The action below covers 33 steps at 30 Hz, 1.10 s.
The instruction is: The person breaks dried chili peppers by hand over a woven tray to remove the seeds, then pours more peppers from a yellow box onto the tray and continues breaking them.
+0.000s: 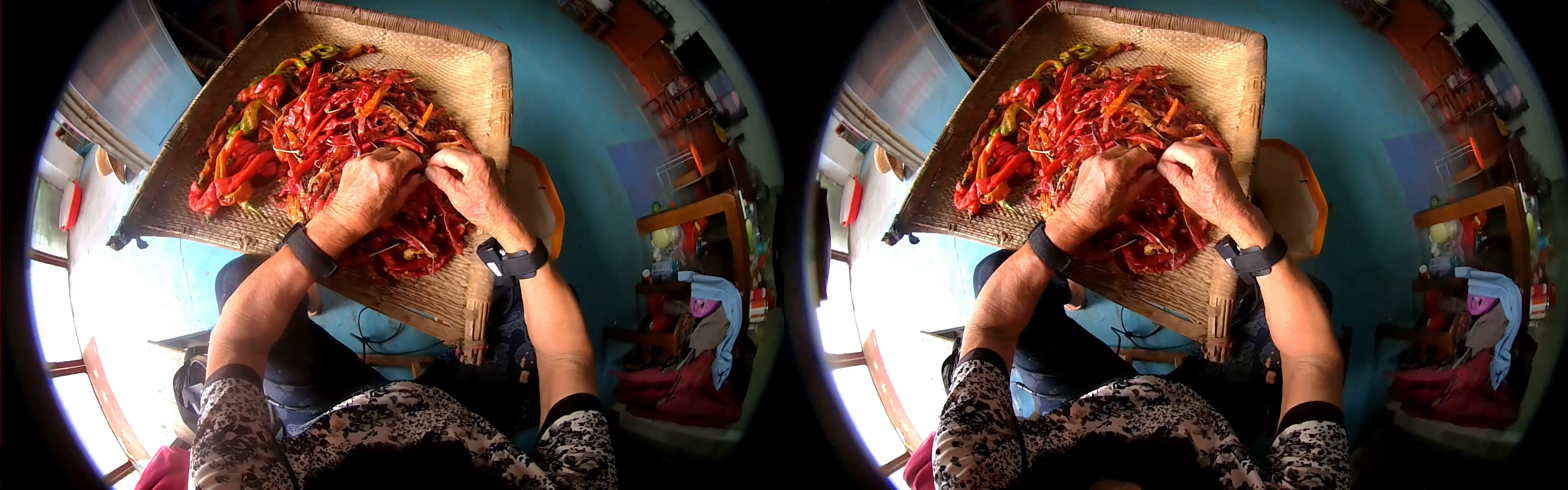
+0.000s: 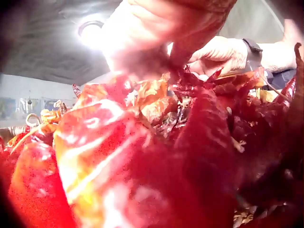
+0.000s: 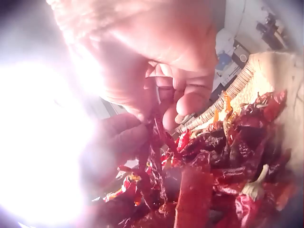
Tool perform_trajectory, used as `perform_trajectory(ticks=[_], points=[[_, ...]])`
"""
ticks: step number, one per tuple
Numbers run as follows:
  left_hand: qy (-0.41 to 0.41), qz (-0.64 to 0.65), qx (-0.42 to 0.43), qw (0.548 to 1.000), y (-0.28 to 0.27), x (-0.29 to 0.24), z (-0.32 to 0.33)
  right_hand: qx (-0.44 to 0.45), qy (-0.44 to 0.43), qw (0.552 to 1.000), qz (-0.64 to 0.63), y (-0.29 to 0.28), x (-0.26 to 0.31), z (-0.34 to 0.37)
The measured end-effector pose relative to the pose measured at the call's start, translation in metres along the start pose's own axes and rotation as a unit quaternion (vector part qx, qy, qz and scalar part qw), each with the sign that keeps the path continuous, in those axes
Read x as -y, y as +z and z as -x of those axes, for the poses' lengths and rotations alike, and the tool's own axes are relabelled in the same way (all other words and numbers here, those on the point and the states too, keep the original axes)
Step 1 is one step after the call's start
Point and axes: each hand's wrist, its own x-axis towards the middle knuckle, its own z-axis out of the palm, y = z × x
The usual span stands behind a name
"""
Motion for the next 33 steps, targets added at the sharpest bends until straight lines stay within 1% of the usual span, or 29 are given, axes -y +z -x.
perform_trajectory(ticks=[2, 3, 4, 5, 6, 7, 8, 10, 11, 13, 14, 15, 16, 18, 20, 21, 22, 24, 26, 28, 30, 31, 32, 33], points=[[0.004, 0.003, 0.003, 1.000, 0.001, 0.000, 0.000, -0.074, 0.004, 0.997, 0.000, -0.005, -0.010, -0.001], [0.009, 0.009, 0.032, 0.999, 0.000, 0.001, 0.001, -0.108, 0.064, 0.992, -0.012, -0.012, -0.016, -0.001], [0.013, 0.014, 0.060, 0.998, 0.001, 0.003, 0.002, -0.166, 0.061, 0.983, -0.043, -0.023, -0.015, -0.004], [0.013, 0.014, 0.059, 0.998, 0.002, 0.003, 0.005, -0.206, 0.056, 0.977, -0.007, -0.037, -0.026, -0.002], [0.023, -0.026, 0.088, 0.995, 0.005, 0.005, 0.008, -0.254, 0.072, 0.960, 0.094, -0.052, -0.037, 0.001], [0.033, -0.065, 0.117, 0.990, 0.006, 0.005, 0.010, -0.276, 0.106, 0.950, 0.102, -0.065, -0.043, 0.004], [0.032, -0.065, 0.115, 0.991, 0.006, 0.006, 0.010, -0.295, 0.097, 0.938, 0.155, -0.078, -0.051, 0.007], [0.028, -0.092, 0.155, 0.983, 0.007, 0.006, 0.009, -0.273, 0.150, 0.892, 0.328, -0.099, -0.053, 0.017], [0.027, -0.092, 0.154, 0.984, 0.007, 0.007, 0.010, -0.272, 0.149, 0.892, 0.329, -0.097, -0.055, 0.019], [0.049, -0.094, 0.134, 0.985, 0.010, 0.010, 0.012, -0.293, 0.054, 0.822, 0.485, -0.089, -0.056, 0.020], [0.048, -0.094, 0.134, 0.985, 0.012, 0.010, 0.012, -0.265, 0.063, 0.872, 0.407, -0.082, -0.052, 0.017], [0.051, -0.093, 0.129, 0.986, 0.014, 0.011, 0.012, -0.172, 0.122, 0.926, 0.314, -0.075, -0.046, 0.014], [0.055, -0.092, 0.125, 0.986, 0.015, 0.012, 0.012, -0.076, 0.178, 0.957, 0.215, -0.065, -0.033, 0.010], [0.051, -0.102, 0.128, 0.985, 0.014, 0.011, 0.012, 0.065, 0.155, 0.977, 0.128, -0.036, -0.021, 0.010], [0.049, -0.114, 0.132, 0.983, 0.014, 0.012, 0.012, 0.162, 0.173, 0.960, 0.149, -0.012, -0.014, 0.005], [0.051, -0.112, 0.123, 0.985, 0.013, 0.012, 0.013, 0.189, 0.137, 0.954, 0.189, -0.004, -0.014, 0.003], [0.052, -0.110, 0.114, 0.986, 0.013, 0.013, 0.014, 0.182, 0.120, 0.960, 0.176, -0.001, -0.006, 0.002], [0.049, -0.107, 0.114, 0.987, 0.010, 0.013, 0.015, 0.178, 0.101, 0.956, 0.210, 0.011, -0.013, -0.002], [0.047, -0.103, 0.112, 0.987, 0.008, 0.015, 0.016, 0.164, 0.106, 0.956, 0.220, 0.014, -0.011, -0.004], [0.057, -0.097, 0.093, 0.989, 0.005, 0.016, 0.018, 0.149, 0.110, 0.955, 0.230, 0.018, -0.012, -0.005], [0.053, -0.103, 0.094, 0.989, 0.003, 0.017, 0.020, 0.060, 0.075, 0.975, 0.199, 0.017, -0.020, -0.003], [0.050, -0.109, 0.094, 0.988, 0.002, 0.018, 0.020, 0.070, 0.103, 0.977, 0.175, 0.010, -0.014, -0.006], [0.048, -0.110, 0.092, 0.989, 0.001, 0.017, 0.021, 0.027, 0.085, 0.984, 0.156, 0.005, -0.007, -0.006], [0.043, -0.108, 0.095, 0.989, 0.000, 0.017, 0.021, 0.017, 0.094, 0.986, 0.139, -0.001, -0.008, -0.006]])
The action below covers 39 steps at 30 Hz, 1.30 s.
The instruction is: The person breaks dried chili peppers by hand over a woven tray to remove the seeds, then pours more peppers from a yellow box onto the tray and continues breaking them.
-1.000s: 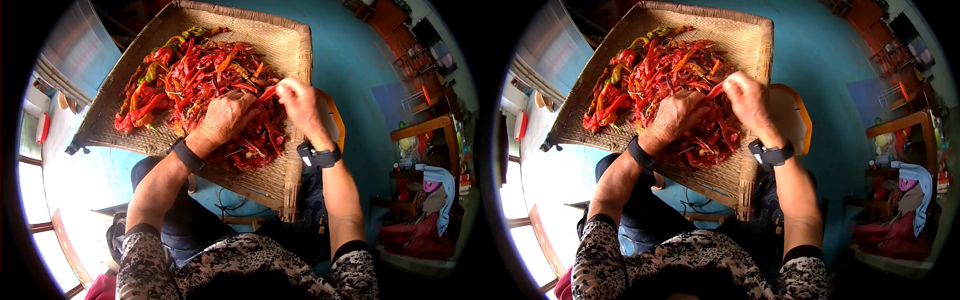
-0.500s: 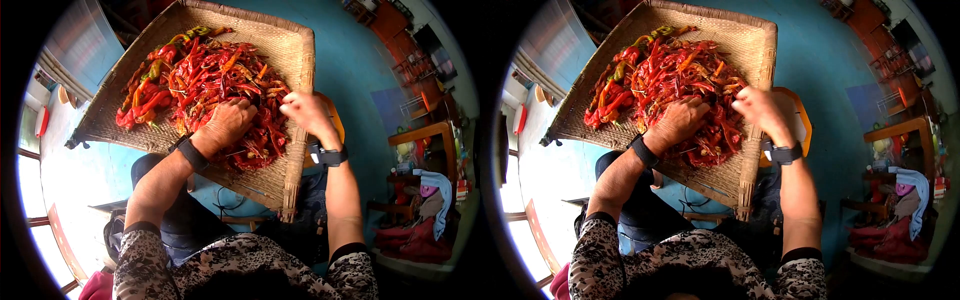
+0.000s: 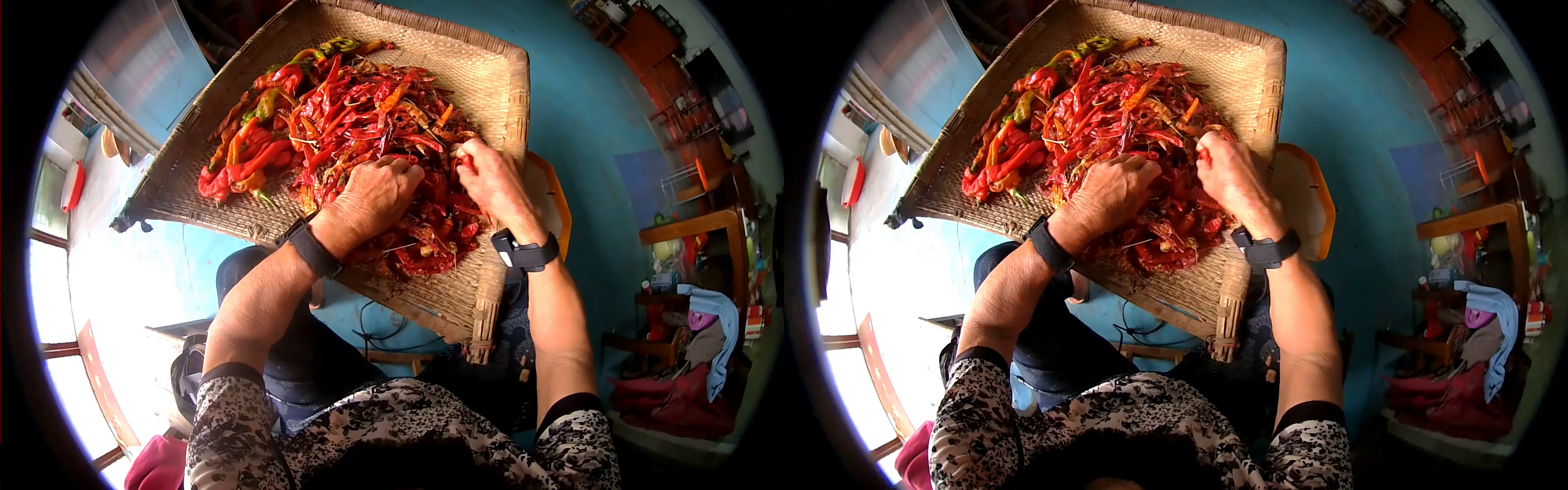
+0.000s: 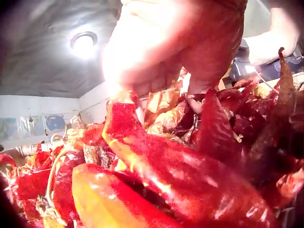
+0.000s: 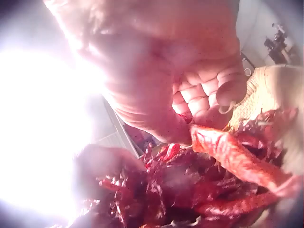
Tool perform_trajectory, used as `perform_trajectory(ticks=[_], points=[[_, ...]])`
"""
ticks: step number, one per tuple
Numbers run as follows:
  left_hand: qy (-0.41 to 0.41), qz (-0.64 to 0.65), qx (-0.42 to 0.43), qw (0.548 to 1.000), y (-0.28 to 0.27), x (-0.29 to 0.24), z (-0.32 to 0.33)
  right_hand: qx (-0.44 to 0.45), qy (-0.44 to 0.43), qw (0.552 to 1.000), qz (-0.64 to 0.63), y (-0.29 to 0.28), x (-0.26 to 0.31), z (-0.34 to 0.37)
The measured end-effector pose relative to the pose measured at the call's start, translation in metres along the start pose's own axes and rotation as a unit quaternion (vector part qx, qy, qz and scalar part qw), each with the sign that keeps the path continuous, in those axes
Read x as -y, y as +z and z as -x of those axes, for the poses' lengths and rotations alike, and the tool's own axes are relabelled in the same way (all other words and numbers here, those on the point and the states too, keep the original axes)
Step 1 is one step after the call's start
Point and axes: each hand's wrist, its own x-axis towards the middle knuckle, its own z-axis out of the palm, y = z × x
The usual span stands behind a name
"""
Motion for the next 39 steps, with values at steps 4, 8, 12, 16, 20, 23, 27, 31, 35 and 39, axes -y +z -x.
perform_trajectory(ticks=[4, 8, 12, 16, 20, 23, 27, 31, 35, 39], points=[[-0.016, -0.012, 0.014, 1.000, 0.000, -0.002, -0.001, -0.049, 0.077, 0.993, -0.077, -0.028, -0.006, 0.003], [-0.034, -0.007, 0.044, 0.998, 0.000, -0.006, -0.006, -0.187, 0.078, 0.979, -0.018, -0.055, -0.048, 0.010], [-0.015, -0.015, 0.068, 0.997, 0.008, -0.006, -0.011, -0.299, -0.038, 0.882, 0.362, -0.071, -0.065, 0.019], [-0.017, -0.016, 0.072, 0.997, 0.007, -0.008, -0.012, -0.046, 0.011, 0.996, 0.069, -0.051, -0.037, 0.020], [-0.024, -0.007, 0.079, 0.997, 0.010, -0.007, -0.013, 0.192, -0.106, 0.976, -0.004, -0.007, -0.018, 0.024], [-0.028, -0.011, 0.074, 0.997, 0.009, -0.004, -0.009, 0.198, -0.123, 0.970, 0.063, 0.006, -0.002, 0.024], [-0.033, 0.001, 0.043, 0.999, 0.006, -0.004, -0.007, 0.268, -0.085, 0.951, 0.131, 0.006, 0.007, 0.016], [-0.025, 0.013, -0.005, 1.000, -0.002, -0.006, -0.004, 0.293, -0.101, 0.941, 0.134, 0.011, 0.001, 0.019], [-0.001, 0.000, 0.009, 1.000, -0.003, -0.005, -0.003, 0.190, -0.188, 0.955, 0.128, 0.019, -0.008, 0.028], [0.005, 0.006, 0.036, 0.999, 0.000, -0.005, -0.005, 0.194, -0.156, 0.953, 0.174, 0.017, -0.003, 0.026]])
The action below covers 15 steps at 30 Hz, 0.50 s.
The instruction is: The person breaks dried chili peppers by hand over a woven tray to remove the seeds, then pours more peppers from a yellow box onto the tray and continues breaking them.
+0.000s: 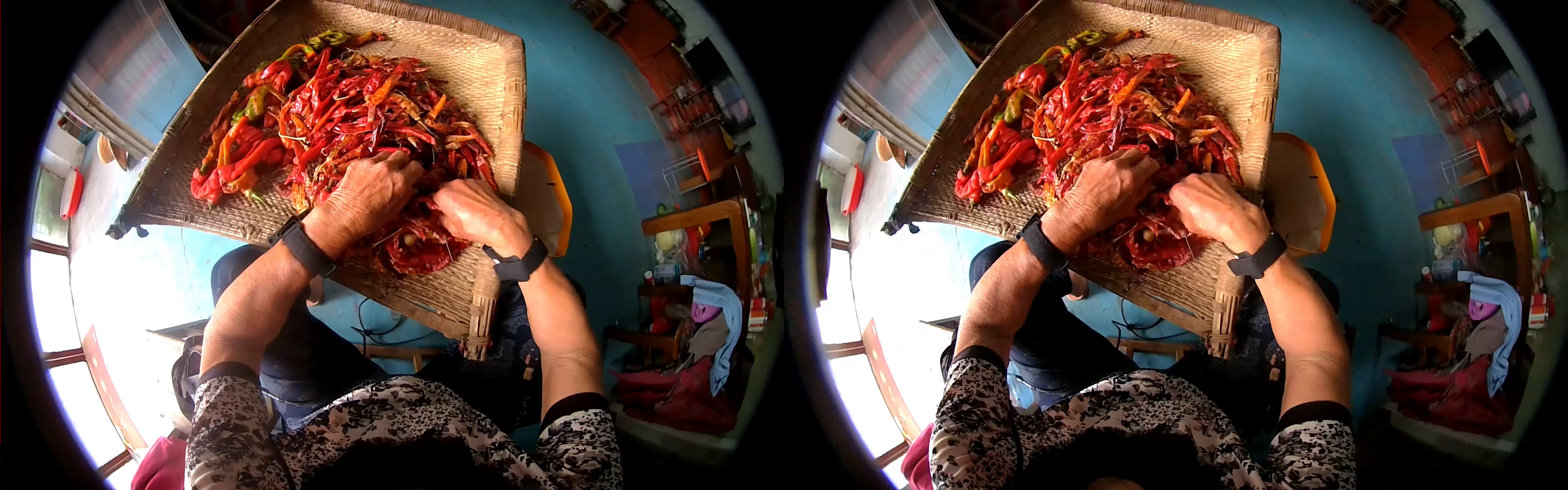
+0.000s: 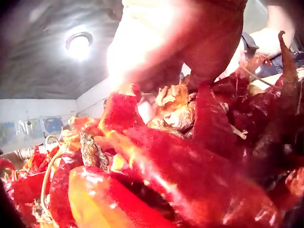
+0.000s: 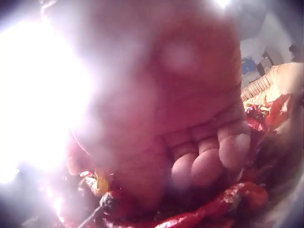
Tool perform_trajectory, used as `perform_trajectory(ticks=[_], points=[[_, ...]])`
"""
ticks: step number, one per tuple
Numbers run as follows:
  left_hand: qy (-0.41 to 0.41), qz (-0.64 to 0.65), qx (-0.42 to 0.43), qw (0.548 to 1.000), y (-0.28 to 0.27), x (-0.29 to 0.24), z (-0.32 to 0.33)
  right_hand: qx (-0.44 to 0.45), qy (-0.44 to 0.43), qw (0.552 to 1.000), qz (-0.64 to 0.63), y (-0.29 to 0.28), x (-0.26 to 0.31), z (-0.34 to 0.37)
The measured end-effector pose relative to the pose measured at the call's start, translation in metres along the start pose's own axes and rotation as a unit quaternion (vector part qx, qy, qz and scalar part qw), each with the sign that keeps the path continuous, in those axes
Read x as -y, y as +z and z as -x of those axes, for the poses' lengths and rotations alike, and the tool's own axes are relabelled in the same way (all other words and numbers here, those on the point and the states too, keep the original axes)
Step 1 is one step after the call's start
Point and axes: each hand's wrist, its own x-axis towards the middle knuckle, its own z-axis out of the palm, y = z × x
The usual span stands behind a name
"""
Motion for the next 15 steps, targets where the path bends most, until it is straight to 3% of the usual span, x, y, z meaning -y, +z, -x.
perform_trajectory(ticks=[2, 6, 7, 12, 15], points=[[-0.005, 0.001, 0.011, 1.000, 0.000, 0.000, -0.001, -0.001, 0.019, 0.996, -0.086, -0.007, -0.012, -0.002], [0.007, 0.003, -0.028, 1.000, -0.006, -0.003, -0.001, -0.150, 0.065, 0.975, -0.149, -0.022, -0.028, 0.004], [0.009, 0.010, -0.032, 0.999, -0.007, -0.003, -0.002, -0.131, 0.101, 0.971, -0.174, -0.034, -0.025, 0.006], [0.009, 0.020, -0.035, 0.999, -0.008, -0.005, -0.002, -0.204, 0.114, 0.959, -0.159, -0.044, -0.028, 0.012], [0.018, 0.026, -0.038, 0.999, -0.008, -0.005, -0.002, -0.272, 0.180, 0.932, -0.160, -0.044, -0.045, 0.017]])
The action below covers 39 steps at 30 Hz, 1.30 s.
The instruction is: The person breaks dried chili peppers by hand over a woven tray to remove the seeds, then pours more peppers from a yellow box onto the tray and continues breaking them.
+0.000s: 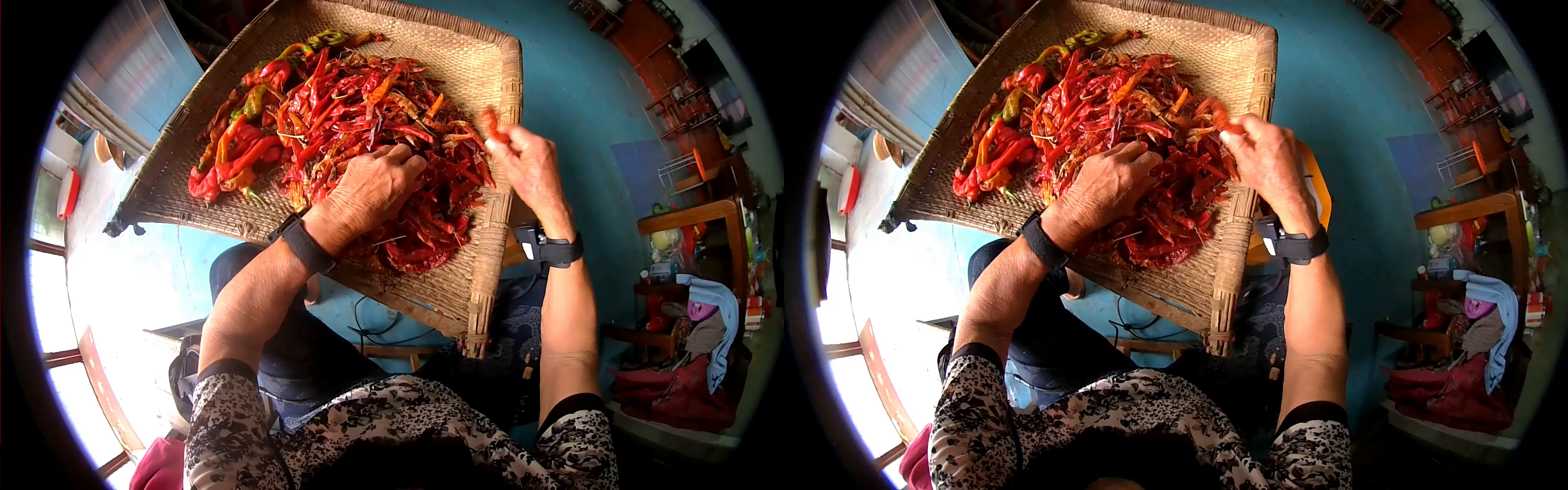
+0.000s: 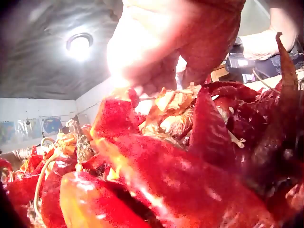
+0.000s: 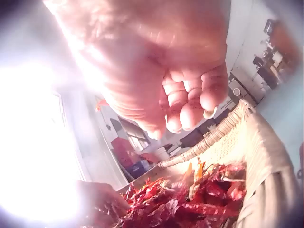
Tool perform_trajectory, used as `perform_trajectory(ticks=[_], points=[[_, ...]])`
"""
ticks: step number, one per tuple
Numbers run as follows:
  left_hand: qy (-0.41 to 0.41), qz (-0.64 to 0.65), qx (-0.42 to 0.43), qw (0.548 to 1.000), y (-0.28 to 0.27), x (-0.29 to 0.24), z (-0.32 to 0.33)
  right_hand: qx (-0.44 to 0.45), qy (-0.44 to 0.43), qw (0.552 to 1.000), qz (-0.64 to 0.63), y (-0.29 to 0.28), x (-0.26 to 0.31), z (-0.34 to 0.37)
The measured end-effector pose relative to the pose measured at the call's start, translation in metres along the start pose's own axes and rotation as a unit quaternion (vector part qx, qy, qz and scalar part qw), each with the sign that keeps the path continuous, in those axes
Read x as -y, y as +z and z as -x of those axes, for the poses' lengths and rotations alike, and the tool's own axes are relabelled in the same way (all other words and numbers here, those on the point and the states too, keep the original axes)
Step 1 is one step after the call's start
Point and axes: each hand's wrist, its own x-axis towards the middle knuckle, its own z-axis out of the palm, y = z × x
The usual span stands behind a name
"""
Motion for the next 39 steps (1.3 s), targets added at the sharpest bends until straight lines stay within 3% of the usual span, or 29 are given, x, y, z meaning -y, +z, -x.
perform_trajectory(ticks=[1, 3, 5, 8, 9, 11, 12, 13, 14, 16, 17, 20, 25, 27, 30, 31, 35, 38, 39], points=[[0.007, 0.006, -0.003, 1.000, 0.000, 0.000, 0.000, -0.001, 0.043, 0.997, 0.059, -0.009, 0.000, -0.002], [0.023, 0.014, -0.003, 1.000, -0.001, -0.003, -0.001, -0.083, 0.057, 0.992, 0.080, -0.017, -0.011, -0.002], [0.039, 0.023, -0.004, 0.999, -0.002, -0.006, -0.003, -0.061, 0.144, 0.968, 0.195, -0.035, -0.015, -0.003], [0.073, 0.052, -0.001, 0.996, -0.001, -0.009, -0.004, -0.091, 0.183, 0.932, 0.299, -0.042, -0.028, 0.003], [0.099, 0.061, -0.008, 0.993, 0.002, -0.010, -0.004, -0.091, 0.182, 0.932, 0.300, -0.040, -0.027, 0.004], [0.125, 0.069, -0.015, 0.990, 0.007, -0.011, -0.003, -0.114, 0.061, 0.973, 0.191, -0.027, -0.018, 0.006], [0.129, 0.047, 0.022, 0.990, 0.008, -0.012, -0.001, -0.079, 0.006, 0.990, 0.114, -0.015, -0.022, 0.005], [0.133, 0.025, 0.060, 0.989, 0.009, -0.012, -0.001, -0.081, -0.175, 0.977, 0.090, 0.002, -0.035, 0.003], [0.134, 0.026, 0.045, 0.990, 0.012, -0.013, 0.000, 0.019, -0.132, 0.990, 0.037, 0.007, 0.000, 0.006], [0.141, 0.026, 0.064, 0.988, 0.011, -0.010, -0.001, 0.197, -0.061, 0.979, 0.005, 0.027, 0.013, 0.011], [0.145, 0.026, 0.080, 0.986, 0.011, -0.009, 0.000, 0.173, -0.190, 0.966, 0.007, 0.040, 0.008, 0.011], [0.160, 0.047, 0.066, 0.984, 0.010, -0.005, 0.003, 0.219, -0.146, 0.963, 0.054, 0.056, 0.016, 0.010], [0.117, 0.035, 0.107, 0.987, -0.004, -0.001, 0.011, 0.201, -0.153, 0.966, 0.064, 0.055, 0.022, 0.002], [0.106, 0.040, 0.116, 0.987, -0.005, 0.001, 0.013, 0.228, -0.073, 0.964, 0.116, 0.049, 0.034, 0.000], [0.075, 0.066, 0.133, 0.986, -0.001, 0.000, 0.013, 0.252, -0.120, 0.944, 0.178, 0.065, 0.019, 0.006], [0.063, 0.034, 0.101, 0.992, 0.005, 0.000, 0.014, 0.255, -0.127, 0.939, 0.194, 0.066, 0.019, 0.008], [0.034, 0.005, 0.064, 0.997, 0.013, 0.002, 0.014, 0.270, -0.116, 0.942, 0.163, 0.053, 0.019, 0.006], [0.054, 0.001, 0.071, 0.996, 0.017, 0.001, 0.013, 0.249, 0.023, 0.966, 0.063, 0.032, 0.021, 0.000], [0.054, 0.002, 0.071, 0.996, 0.017, -0.001, 0.013, 0.178, 0.025, 0.983, 0.028, 0.033, 0.015, 0.000]])
